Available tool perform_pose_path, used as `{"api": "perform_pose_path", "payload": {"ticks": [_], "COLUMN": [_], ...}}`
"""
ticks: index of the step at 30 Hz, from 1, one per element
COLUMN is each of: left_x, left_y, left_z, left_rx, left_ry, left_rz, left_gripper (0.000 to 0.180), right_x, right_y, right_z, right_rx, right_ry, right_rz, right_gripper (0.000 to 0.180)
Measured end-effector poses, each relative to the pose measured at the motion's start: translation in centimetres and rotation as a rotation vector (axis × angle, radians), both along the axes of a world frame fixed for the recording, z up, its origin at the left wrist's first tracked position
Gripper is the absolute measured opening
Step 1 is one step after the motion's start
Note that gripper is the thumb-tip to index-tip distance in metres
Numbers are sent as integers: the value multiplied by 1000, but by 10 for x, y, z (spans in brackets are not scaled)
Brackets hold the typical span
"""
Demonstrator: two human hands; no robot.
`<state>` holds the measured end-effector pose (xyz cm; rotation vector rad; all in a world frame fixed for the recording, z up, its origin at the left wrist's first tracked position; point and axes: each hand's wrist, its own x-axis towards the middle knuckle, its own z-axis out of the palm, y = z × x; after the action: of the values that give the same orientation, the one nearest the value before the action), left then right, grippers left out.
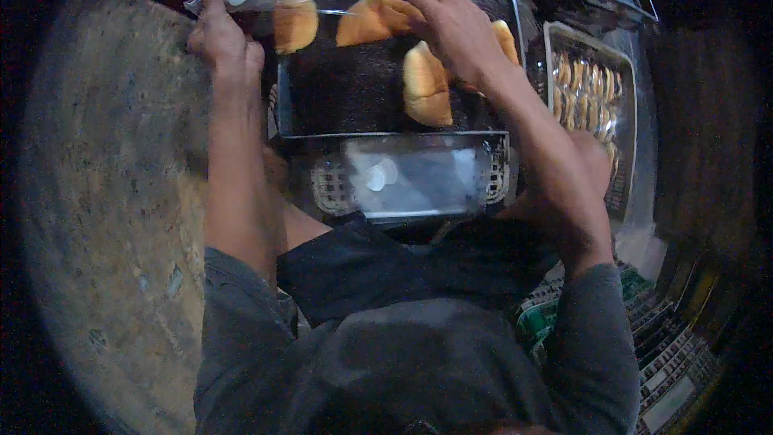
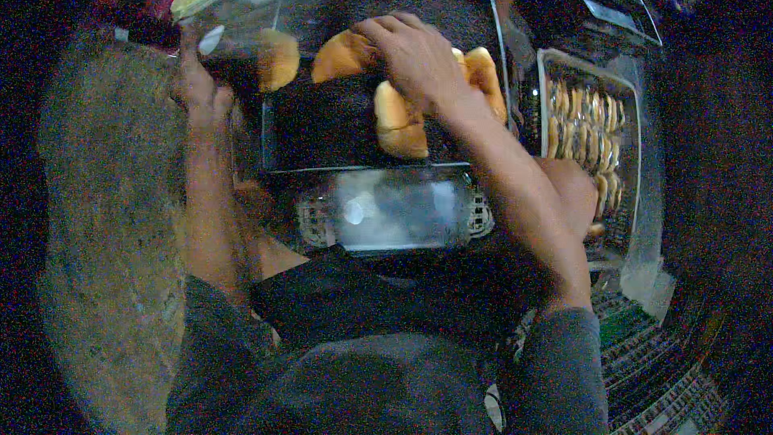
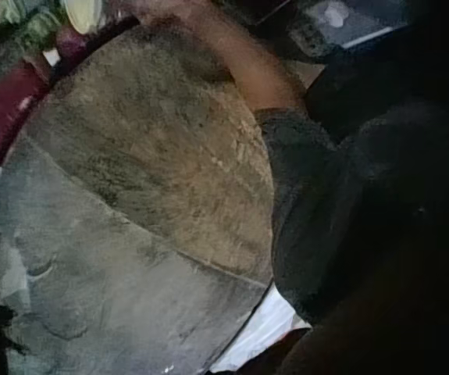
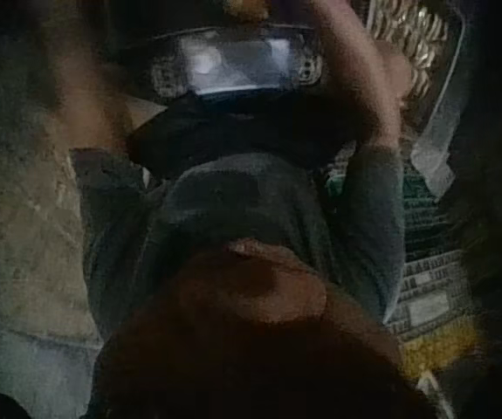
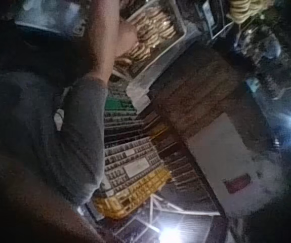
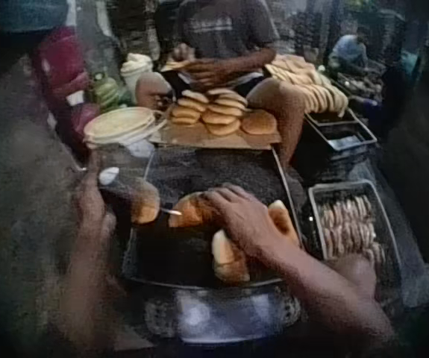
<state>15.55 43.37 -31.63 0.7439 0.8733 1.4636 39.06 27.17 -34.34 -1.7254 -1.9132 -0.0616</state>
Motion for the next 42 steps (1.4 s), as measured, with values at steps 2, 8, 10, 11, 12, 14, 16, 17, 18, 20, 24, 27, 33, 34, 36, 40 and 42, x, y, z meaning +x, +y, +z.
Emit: {"api": "perform_pose_path", "payload": {"ticks": [2,8,10,11,12,14,16,17,18,20,24,27,33,34,36,40,42], "left_x": [-4,-46,-41,-42,-42,-42,-40,-36,-27,-20,-30,-43,16,27,45,78,86], "left_y": [-4,15,10,6,3,1,-1,-8,-22,-29,-28,-31,-84,-98,-125,-172,-185], "left_z": [23,-10,-4,-2,2,6,9,8,11,7,-22,-28,11,14,16,-5,-8], "left_rx": [-81,16,-56,-30,-3,-25,-127,-77,-23,43,88,92,66,119,192,90,65], "left_ry": [89,-17,23,14,8,10,30,42,51,95,250,313,486,404,289,-12,-167], "left_rz": [10,-205,-75,-62,-48,-19,13,22,15,36,76,49,-41,-111,-248,-449,-580], "left_gripper": [38,38,43,43,44,45,47,48,50,59,72,66,61,63,68,70,68], "right_x": [16,47,47,43,38,49,40,34,33,26,45,60,89,85,74,56,39], "right_y": [14,47,46,38,30,20,18,17,20,26,-11,-48,-82,-79,-72,-70,-82], "right_z": [-30,-52,-35,-21,3,15,27,30,18,11,24,60,73,69,56,55,69], "right_rx": [-205,-262,-169,-224,-277,-227,-255,-269,-150,-242,-152,-134,-98,-104,-78,-55,-96], "right_ry": [-311,-221,96,168,243,315,120,24,-202,-62,643,1067,1263,1257,1319,1189,1107], "right_rz": [-20,95,92,13,-66,-99,-163,-194,-135,-173,-183,-115,-45,-18,24,14,-47], "right_gripper": [66,48,38,39,40,44,41,39,41,42,44,52,54,57,66,68,59]}}
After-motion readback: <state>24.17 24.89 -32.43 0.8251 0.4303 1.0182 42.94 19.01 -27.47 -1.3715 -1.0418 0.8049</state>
